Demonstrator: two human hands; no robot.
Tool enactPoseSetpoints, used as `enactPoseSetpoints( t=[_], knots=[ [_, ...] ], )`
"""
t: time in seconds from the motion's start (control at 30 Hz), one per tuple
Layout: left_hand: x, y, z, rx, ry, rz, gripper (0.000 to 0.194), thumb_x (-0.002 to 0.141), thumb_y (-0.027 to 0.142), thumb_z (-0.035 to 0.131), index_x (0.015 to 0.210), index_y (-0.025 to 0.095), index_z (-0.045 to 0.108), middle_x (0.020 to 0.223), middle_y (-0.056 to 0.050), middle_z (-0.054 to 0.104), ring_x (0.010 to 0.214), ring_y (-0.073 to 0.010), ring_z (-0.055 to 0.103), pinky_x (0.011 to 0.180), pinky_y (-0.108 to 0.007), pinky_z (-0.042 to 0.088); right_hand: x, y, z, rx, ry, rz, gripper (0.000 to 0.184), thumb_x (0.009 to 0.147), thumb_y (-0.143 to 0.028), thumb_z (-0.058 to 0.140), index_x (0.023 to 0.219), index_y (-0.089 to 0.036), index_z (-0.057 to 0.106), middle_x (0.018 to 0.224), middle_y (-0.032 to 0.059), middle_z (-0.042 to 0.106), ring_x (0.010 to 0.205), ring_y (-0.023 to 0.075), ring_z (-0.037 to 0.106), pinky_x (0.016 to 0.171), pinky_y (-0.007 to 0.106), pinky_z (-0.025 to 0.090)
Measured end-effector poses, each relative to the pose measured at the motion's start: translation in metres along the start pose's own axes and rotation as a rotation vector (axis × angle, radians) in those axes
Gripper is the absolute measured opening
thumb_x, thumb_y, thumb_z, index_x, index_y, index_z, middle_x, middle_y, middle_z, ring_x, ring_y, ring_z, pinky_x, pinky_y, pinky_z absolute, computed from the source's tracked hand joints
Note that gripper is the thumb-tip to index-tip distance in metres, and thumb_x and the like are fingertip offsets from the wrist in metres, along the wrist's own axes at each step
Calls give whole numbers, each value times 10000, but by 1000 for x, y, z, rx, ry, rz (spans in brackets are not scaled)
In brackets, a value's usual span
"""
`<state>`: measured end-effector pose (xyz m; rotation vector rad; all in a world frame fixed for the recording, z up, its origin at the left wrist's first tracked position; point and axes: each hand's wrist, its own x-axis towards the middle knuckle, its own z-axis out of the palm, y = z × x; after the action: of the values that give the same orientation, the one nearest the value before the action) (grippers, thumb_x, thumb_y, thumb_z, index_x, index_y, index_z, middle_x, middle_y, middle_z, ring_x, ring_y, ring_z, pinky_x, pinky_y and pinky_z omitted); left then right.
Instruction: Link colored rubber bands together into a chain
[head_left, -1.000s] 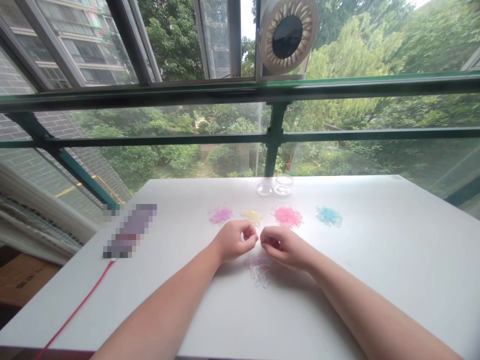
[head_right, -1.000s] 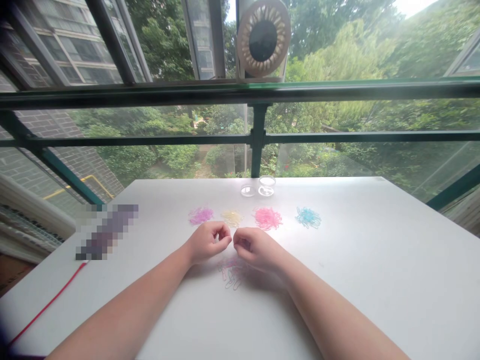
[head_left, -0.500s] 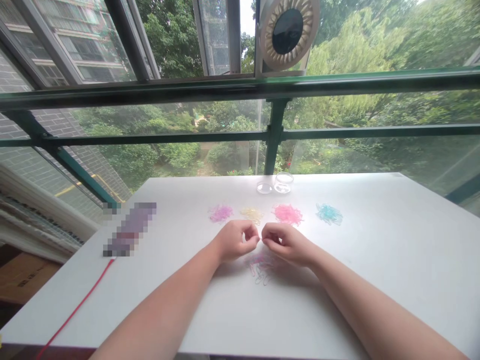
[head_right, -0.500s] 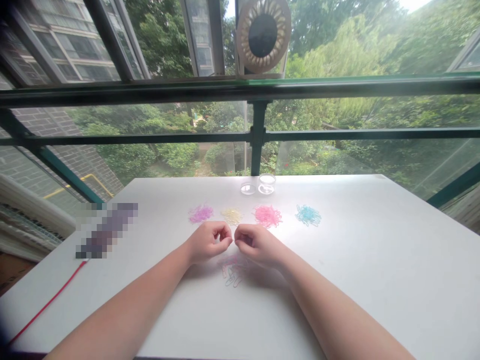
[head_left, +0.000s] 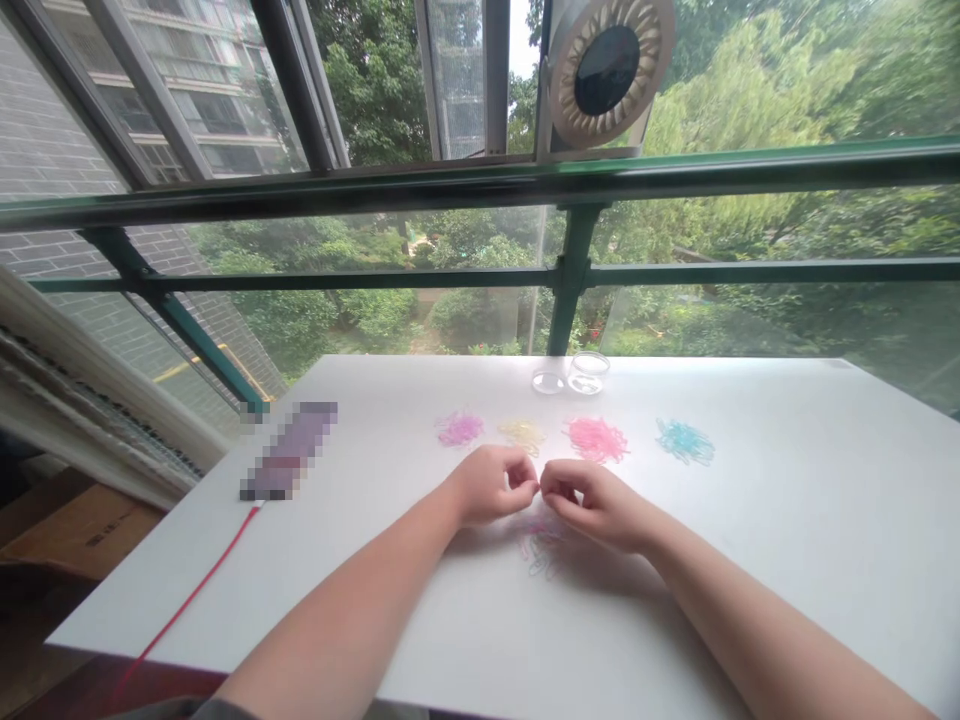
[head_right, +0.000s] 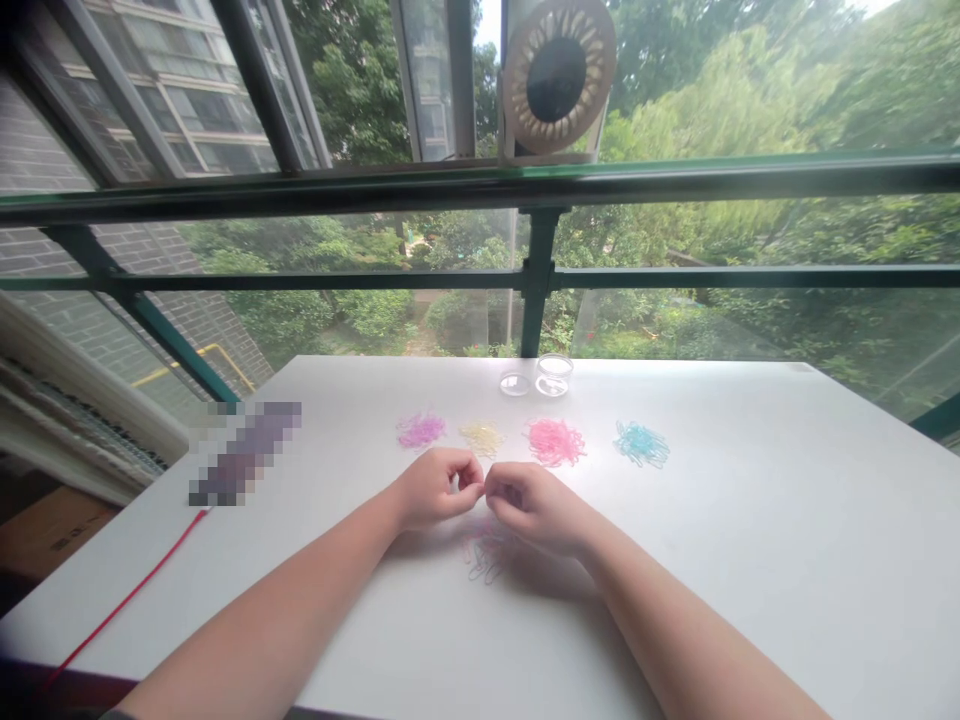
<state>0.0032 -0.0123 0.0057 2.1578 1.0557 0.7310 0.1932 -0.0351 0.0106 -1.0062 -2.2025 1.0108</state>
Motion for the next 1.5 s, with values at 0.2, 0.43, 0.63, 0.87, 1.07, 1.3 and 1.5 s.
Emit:
enactPoseSetpoints(
  t=[0.2, 0.43, 0.63, 0.87, 1.07, 1.3, 1.5],
  knots=[
    [0, 1, -1, -3, 8, 22, 99, 715, 214, 529, 686, 159, 606, 662, -1, 628, 596, -95, 540, 569, -198, 408, 0, 1, -1, -6, 34, 27, 81, 761, -128, 456, 703, -169, 494, 635, -17, 463, 576, 95, 388, 538, 224, 335],
    [3, -6, -1, 41, 92, -69, 114, 725, 255, 524, 712, 165, 593, 696, -13, 639, 633, -120, 567, 599, -223, 431, -1, -7, -3, 13, -65, -4, 110, 743, -107, 445, 659, -170, 474, 624, -20, 460, 575, 92, 390, 546, 219, 341],
    [0, -2, 1, -14, -18, 23, 90, 717, 218, 533, 705, 163, 603, 677, -1, 636, 608, -97, 553, 588, -203, 420, 1, 1, -2, -15, 43, 41, 103, 792, -178, 450, 695, -173, 485, 627, -10, 455, 581, 105, 382, 536, 229, 340],
    [3, -10, 0, 12, 102, -99, 123, 735, 258, 528, 731, 159, 601, 692, -18, 641, 623, -115, 560, 584, -216, 431, -2, -11, -1, -10, -74, -38, 131, 765, -110, 449, 653, -173, 466, 634, -6, 470, 593, 104, 388, 567, 235, 355],
    [2, -2, -2, -91, 11, 21, 104, 728, 221, 547, 698, 143, 609, 658, -7, 615, 587, -84, 511, 569, -198, 408, 2, 2, -3, -18, 90, 29, 118, 824, -212, 457, 723, -173, 504, 661, 6, 497, 615, 119, 419, 569, 250, 362],
    [3, -8, -3, -148, 94, -4, 157, 745, 281, 559, 727, 134, 612, 662, -8, 614, 577, -78, 475, 558, -203, 380, 5, 8, -4, 22, 196, 94, 131, 840, -265, 459, 748, -176, 491, 625, -21, 448, 575, 107, 399, 542, 247, 335],
    [5, -14, -13, -46, 159, -15, 158, 748, 286, 554, 745, 146, 625, 669, -12, 625, 605, -97, 520, 583, -212, 405, 5, 10, -5, 47, 212, 99, 133, 829, -274, 470, 740, -176, 488, 611, -27, 438, 562, 105, 404, 527, 242, 332]
  ],
)
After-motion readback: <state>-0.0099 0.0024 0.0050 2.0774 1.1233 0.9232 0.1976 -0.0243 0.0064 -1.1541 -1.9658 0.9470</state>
